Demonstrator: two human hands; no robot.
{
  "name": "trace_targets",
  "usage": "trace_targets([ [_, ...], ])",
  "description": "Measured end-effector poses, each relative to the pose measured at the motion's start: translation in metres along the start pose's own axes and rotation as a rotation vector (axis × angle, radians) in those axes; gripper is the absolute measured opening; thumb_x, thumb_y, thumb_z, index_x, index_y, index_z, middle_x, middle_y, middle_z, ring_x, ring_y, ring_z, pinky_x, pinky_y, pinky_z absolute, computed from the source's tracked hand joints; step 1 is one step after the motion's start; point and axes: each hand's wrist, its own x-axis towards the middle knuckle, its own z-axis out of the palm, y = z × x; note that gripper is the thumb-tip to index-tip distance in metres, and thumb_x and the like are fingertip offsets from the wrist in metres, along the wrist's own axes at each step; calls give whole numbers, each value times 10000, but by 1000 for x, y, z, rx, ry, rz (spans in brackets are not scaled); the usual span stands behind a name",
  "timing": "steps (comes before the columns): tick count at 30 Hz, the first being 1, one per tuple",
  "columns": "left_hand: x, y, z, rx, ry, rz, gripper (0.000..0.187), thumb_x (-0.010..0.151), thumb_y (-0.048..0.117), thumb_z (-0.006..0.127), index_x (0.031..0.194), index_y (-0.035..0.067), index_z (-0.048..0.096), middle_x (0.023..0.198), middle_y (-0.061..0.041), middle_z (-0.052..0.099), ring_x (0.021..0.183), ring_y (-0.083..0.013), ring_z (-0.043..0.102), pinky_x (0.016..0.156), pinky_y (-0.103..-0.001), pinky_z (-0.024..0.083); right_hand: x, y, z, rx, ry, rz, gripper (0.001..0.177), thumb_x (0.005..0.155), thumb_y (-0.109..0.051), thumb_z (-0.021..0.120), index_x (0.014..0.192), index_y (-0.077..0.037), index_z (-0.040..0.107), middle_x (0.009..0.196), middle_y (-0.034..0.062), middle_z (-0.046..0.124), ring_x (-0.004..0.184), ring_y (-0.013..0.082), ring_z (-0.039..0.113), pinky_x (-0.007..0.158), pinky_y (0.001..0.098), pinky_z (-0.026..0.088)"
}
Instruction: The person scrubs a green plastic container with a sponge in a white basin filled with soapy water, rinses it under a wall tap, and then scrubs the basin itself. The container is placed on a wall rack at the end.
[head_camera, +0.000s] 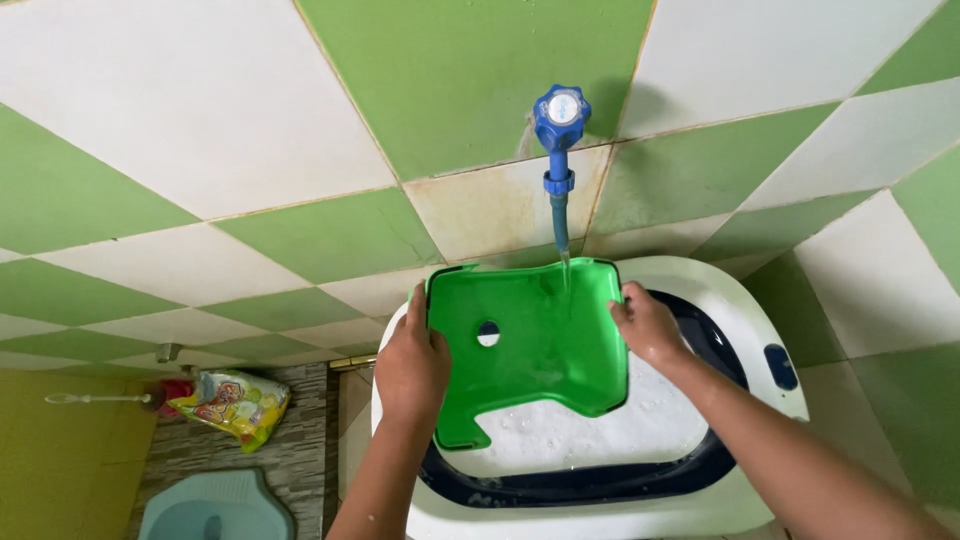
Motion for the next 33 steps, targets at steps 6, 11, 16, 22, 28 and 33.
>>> trace_targets([
  [6, 12, -41, 105, -272, -222, -249, 638, 949, 304, 600, 1550, 211, 406, 1230, -151, 695, 1119, -406, 689, 911, -548, 564, -13, -46, -96, -169, 283, -228, 274, 999, -368, 584, 1159, -146, 576, 993, 209, 711, 1000, 426, 697, 876, 576, 558],
  [11, 36, -17, 229, -491, -314, -348, 559, 929, 397, 671, 1442, 310, 465, 1034, -54, 766, 1038, -304, 745, 881, -464, 588, -59, -90, -159, -509, 530, -456, 186, 1001, -410, 584, 1042, -228, 574, 832, 45, 679, 861, 266, 739, 758, 444, 608],
  [16, 71, 49, 321, -772, -391, -329, 450, 960, 284, 626, 1404, 308, 556, 968, -47, 763, 831, -223, 780, 758, -377, 648, -101, -126, -189, -826, 771, -618, 116, 954, -339, 635, 985, -243, 578, 779, -38, 568, 708, 188, 712, 621, 346, 601],
  [22, 66, 135, 279, -1263, -655, -448, 307, 1035, 311, 605, 1261, 107, 566, 943, -190, 702, 792, -320, 765, 705, -475, 698, -169, -178, -196, -1005, 1015, -756, 124, 900, -210, 658, 828, -237, 560, 774, -80, 558, 631, 111, 653, 563, 204, 535],
  [28, 55, 129, 216, -1391, -613, -494, 270, 1007, 281, 657, 1068, 61, 513, 787, -145, 570, 701, -317, 720, 676, -494, 672, -161, -144, -198, -931, 1013, -670, 93, 883, -253, 696, 900, -240, 606, 750, -60, 557, 603, 132, 666, 540, 285, 565],
  [33, 81, 64, 213, -759, -460, -188, 376, 946, 534, 651, 995, 163, 690, 848, -109, 718, 879, -309, 721, 813, -489, 566, -87, -45, -203, -458, 738, -228, 183, 981, -330, 663, 1080, -187, 605, 866, 80, 670, 833, 375, 727, 754, 542, 593],
])
